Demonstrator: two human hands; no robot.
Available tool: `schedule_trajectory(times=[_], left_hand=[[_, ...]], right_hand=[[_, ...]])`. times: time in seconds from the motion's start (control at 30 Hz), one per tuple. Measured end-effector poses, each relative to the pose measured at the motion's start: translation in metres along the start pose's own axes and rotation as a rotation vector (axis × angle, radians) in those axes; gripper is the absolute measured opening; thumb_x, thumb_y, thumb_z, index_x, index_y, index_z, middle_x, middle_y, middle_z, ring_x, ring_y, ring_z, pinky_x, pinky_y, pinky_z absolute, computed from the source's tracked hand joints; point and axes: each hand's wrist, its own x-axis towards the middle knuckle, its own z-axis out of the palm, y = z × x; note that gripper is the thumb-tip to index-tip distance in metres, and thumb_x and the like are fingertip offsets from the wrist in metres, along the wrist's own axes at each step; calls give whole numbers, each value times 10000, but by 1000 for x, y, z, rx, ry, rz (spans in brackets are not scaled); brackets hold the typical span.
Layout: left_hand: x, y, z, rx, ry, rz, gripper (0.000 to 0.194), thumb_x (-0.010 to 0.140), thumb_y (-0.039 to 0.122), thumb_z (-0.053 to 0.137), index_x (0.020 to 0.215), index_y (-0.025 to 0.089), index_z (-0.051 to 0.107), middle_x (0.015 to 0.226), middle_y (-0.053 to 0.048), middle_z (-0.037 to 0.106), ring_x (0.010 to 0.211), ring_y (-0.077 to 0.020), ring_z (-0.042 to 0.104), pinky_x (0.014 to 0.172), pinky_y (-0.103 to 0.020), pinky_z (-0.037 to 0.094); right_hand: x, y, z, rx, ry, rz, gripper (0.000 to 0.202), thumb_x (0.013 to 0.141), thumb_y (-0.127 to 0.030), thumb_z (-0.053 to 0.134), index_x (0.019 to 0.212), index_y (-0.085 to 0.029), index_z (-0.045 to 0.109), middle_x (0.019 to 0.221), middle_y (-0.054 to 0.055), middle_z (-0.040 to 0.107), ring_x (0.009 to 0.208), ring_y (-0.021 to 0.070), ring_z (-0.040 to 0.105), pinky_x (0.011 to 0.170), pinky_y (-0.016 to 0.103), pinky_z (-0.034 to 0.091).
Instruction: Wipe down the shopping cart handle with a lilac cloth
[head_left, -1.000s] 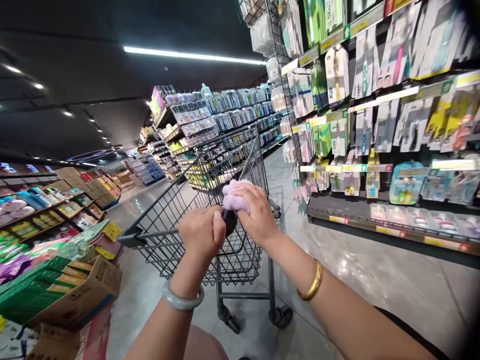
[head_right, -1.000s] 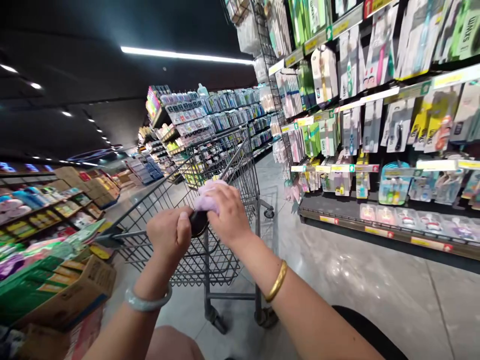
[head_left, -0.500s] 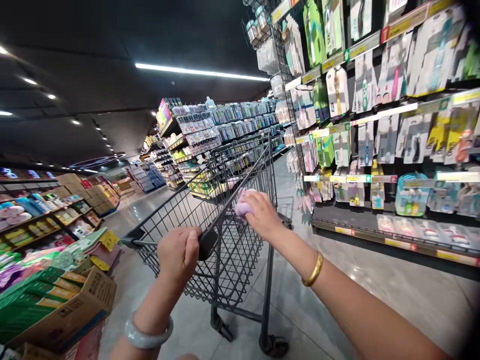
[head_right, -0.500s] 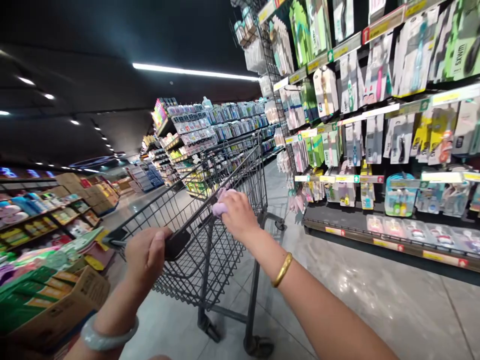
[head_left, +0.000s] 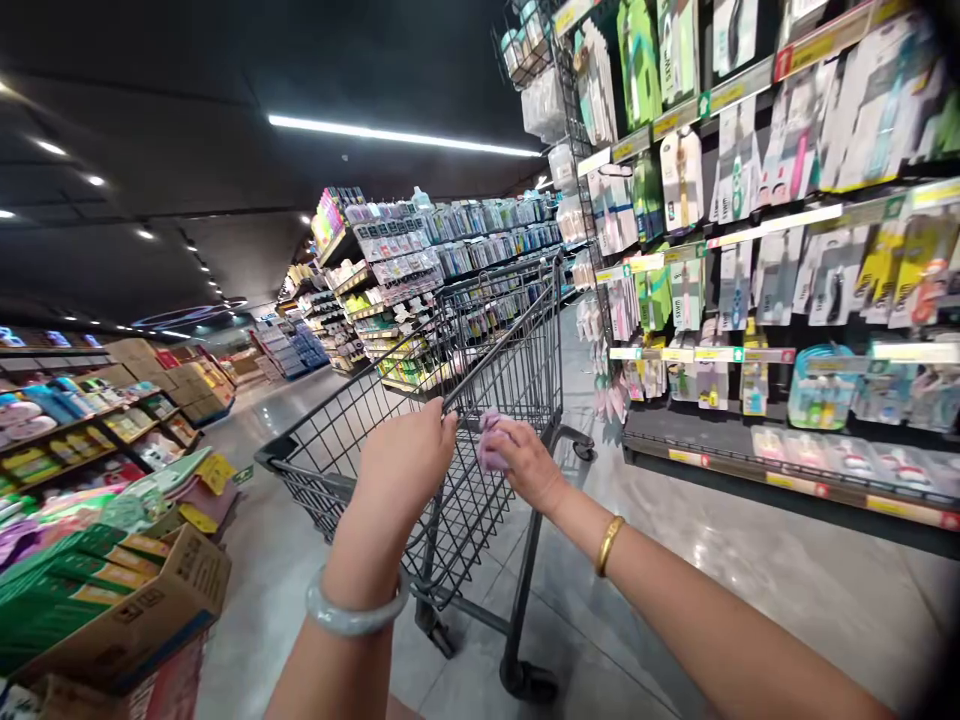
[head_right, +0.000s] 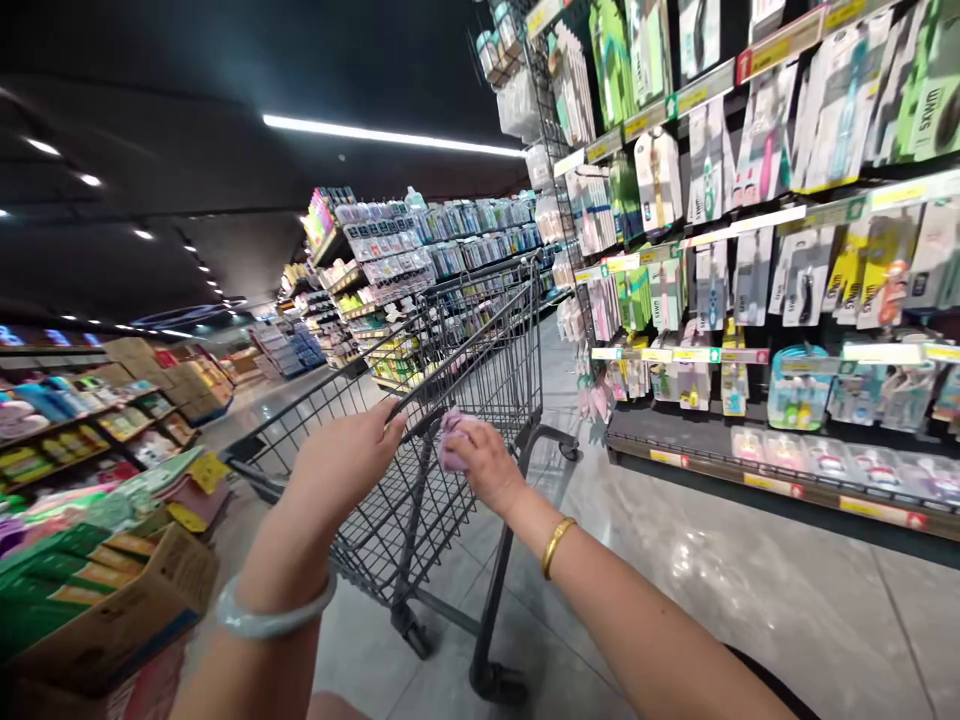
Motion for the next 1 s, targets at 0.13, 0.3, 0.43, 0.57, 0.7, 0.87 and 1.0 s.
schedule_trajectory(times=[0.13,0.3,0.43,0.57,0.7,0.87,1.0], left_hand=[[-7,-7,20,138,114,17,439,1018,205,266,1256,150,630,906,-142,771,819,-325,741,638,-360,452],[-10,-15,18,183,109,70,297,978,165,349,1079,162,629,868,-124,747,779,-308,724,600,-340,392],[-10,-13,16,223,107,88,222,954,142,371,961,168,591,801,-111,710,724,-301,702,565,-338,334],[-11,-10,21,205,166,63,284,991,174,311,977,178,595,743,-99,702,678,-298,690,538,-336,275],[-12,-10,22,192,159,50,281,986,163,312,985,180,593,740,-93,701,671,-298,687,535,-343,250],[-15,-12,18,211,136,88,182,936,122,392,935,179,565,776,-97,689,696,-285,685,550,-340,266],[-15,-13,19,201,139,68,205,954,141,374,947,178,575,743,-93,683,687,-281,687,543,-335,259]], right_hand=[[12,-8,-14,43,75,262,501,674,44,528,1092,-204,649,1219,102,598,1186,243,590,1068,510,520],[30,-76,-26,204,63,-141,693,718,25,542,1344,-268,502,1354,84,579,1343,217,520,1188,441,433],[24,-71,-18,173,-24,-230,661,738,15,528,1325,-288,531,1382,76,571,1343,216,526,1156,425,462],[21,-23,-13,109,17,60,549,708,7,560,1181,-264,621,1334,83,559,1305,244,542,1142,494,457],[30,-36,-19,183,78,231,528,668,3,576,1136,-237,623,1272,94,573,1277,255,559,1142,510,459],[32,-93,-19,268,-46,-96,594,733,-19,581,1272,-266,557,1360,88,566,1346,224,521,1188,438,436],[27,-72,-13,189,-83,-139,604,697,13,538,1226,-275,592,1347,73,573,1312,223,537,1140,428,474]])
